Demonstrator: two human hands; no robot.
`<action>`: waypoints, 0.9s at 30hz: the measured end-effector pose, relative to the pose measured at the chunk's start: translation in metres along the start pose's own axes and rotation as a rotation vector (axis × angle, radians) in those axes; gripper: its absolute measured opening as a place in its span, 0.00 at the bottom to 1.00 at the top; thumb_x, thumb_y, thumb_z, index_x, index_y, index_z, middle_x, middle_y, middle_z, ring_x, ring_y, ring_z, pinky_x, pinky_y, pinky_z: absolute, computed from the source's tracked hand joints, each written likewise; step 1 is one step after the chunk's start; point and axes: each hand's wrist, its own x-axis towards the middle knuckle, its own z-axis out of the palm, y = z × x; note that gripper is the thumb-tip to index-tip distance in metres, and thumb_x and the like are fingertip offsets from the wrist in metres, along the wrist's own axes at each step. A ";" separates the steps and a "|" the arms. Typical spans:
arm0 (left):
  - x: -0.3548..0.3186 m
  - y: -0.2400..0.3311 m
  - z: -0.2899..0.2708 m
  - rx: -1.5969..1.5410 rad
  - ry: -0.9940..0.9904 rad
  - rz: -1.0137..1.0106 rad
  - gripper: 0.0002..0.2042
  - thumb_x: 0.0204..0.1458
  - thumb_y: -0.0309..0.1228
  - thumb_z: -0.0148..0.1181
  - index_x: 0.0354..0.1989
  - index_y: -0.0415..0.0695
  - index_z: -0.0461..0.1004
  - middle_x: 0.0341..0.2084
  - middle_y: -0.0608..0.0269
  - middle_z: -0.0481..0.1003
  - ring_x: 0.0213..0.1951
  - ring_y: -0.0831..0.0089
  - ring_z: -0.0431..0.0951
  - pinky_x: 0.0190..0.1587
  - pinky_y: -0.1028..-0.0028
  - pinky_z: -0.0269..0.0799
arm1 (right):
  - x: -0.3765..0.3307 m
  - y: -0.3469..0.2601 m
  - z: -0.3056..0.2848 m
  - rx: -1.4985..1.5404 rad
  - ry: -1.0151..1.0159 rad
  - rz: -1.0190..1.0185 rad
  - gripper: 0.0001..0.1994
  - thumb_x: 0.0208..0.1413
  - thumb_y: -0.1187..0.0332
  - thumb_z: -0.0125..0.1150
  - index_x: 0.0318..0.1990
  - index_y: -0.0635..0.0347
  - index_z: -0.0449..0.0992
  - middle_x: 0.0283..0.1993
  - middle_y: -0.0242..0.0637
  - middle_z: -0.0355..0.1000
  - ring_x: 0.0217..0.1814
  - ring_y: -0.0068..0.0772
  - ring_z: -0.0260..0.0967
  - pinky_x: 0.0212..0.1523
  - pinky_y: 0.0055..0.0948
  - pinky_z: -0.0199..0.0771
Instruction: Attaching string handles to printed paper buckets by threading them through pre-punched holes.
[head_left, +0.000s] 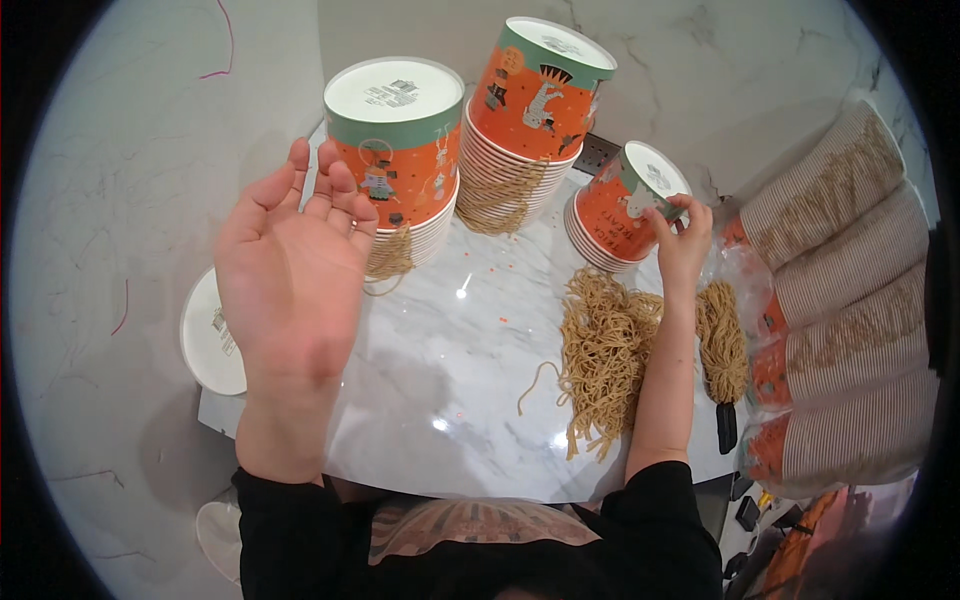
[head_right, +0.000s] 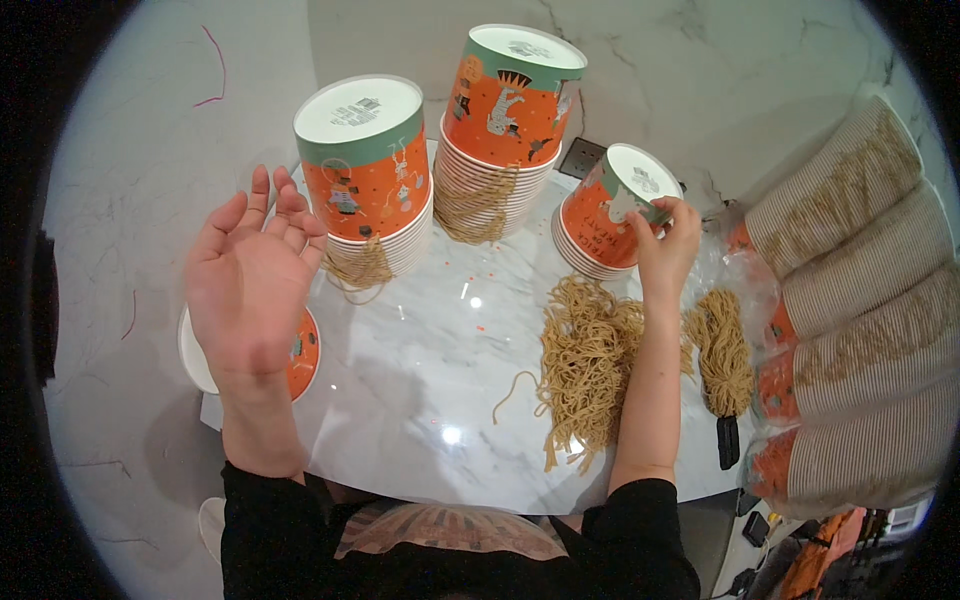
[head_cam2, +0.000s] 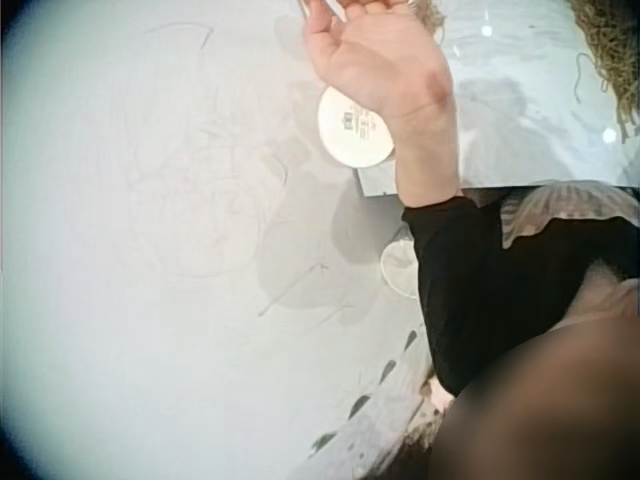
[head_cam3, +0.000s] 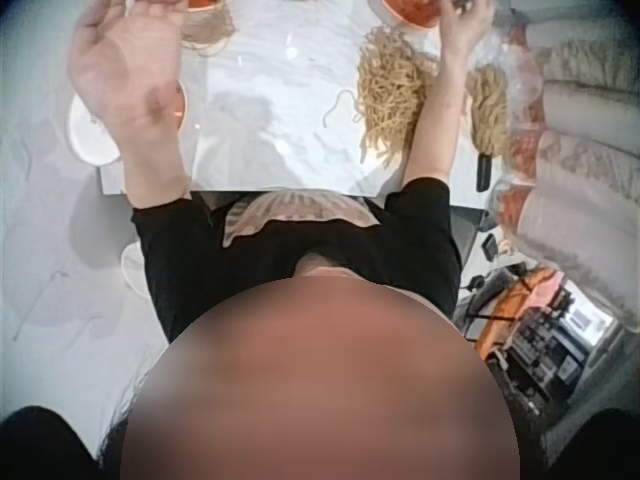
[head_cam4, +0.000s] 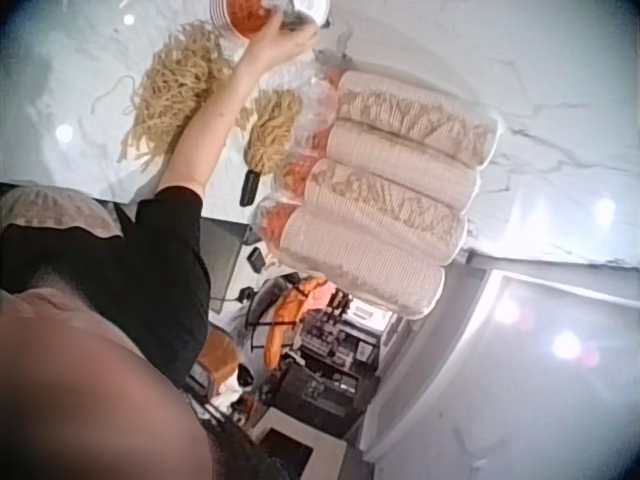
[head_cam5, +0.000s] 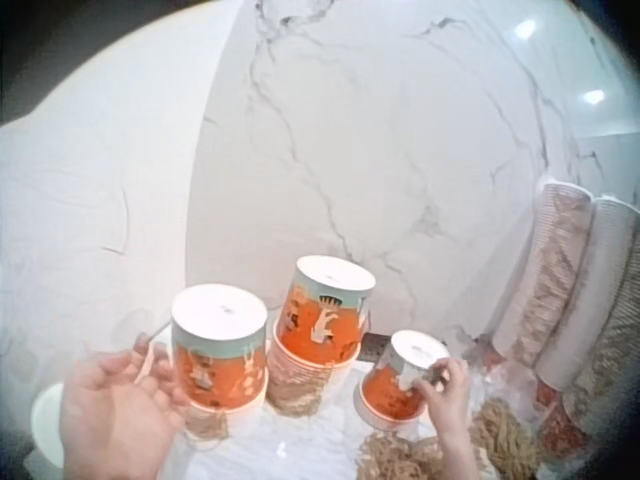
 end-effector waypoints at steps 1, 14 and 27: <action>0.000 -0.003 0.000 0.001 0.002 -0.001 0.19 0.59 0.28 0.53 0.58 0.39 0.62 0.51 0.57 0.66 0.49 0.70 0.69 0.56 0.67 0.65 | 0.001 -0.003 -0.001 0.019 0.022 0.003 0.17 0.46 0.71 0.77 0.42 0.61 0.78 0.46 0.40 0.70 0.46 0.36 0.73 0.43 0.32 0.76; -0.001 -0.013 -0.002 0.004 0.017 -0.076 0.16 0.60 0.27 0.54 0.56 0.39 0.67 0.48 0.60 0.70 0.47 0.72 0.70 0.53 0.71 0.66 | 0.011 -0.018 -0.024 0.162 0.179 -0.021 0.17 0.50 0.71 0.77 0.46 0.59 0.77 0.53 0.36 0.67 0.48 0.28 0.72 0.55 0.33 0.76; -0.026 -0.051 0.026 0.658 -0.368 -0.034 0.33 0.58 0.33 0.63 0.69 0.33 0.57 0.63 0.54 0.67 0.65 0.67 0.67 0.68 0.67 0.59 | -0.035 -0.126 -0.079 0.710 0.049 -0.246 0.17 0.50 0.85 0.71 0.47 0.65 0.74 0.57 0.46 0.72 0.61 0.36 0.72 0.55 0.32 0.81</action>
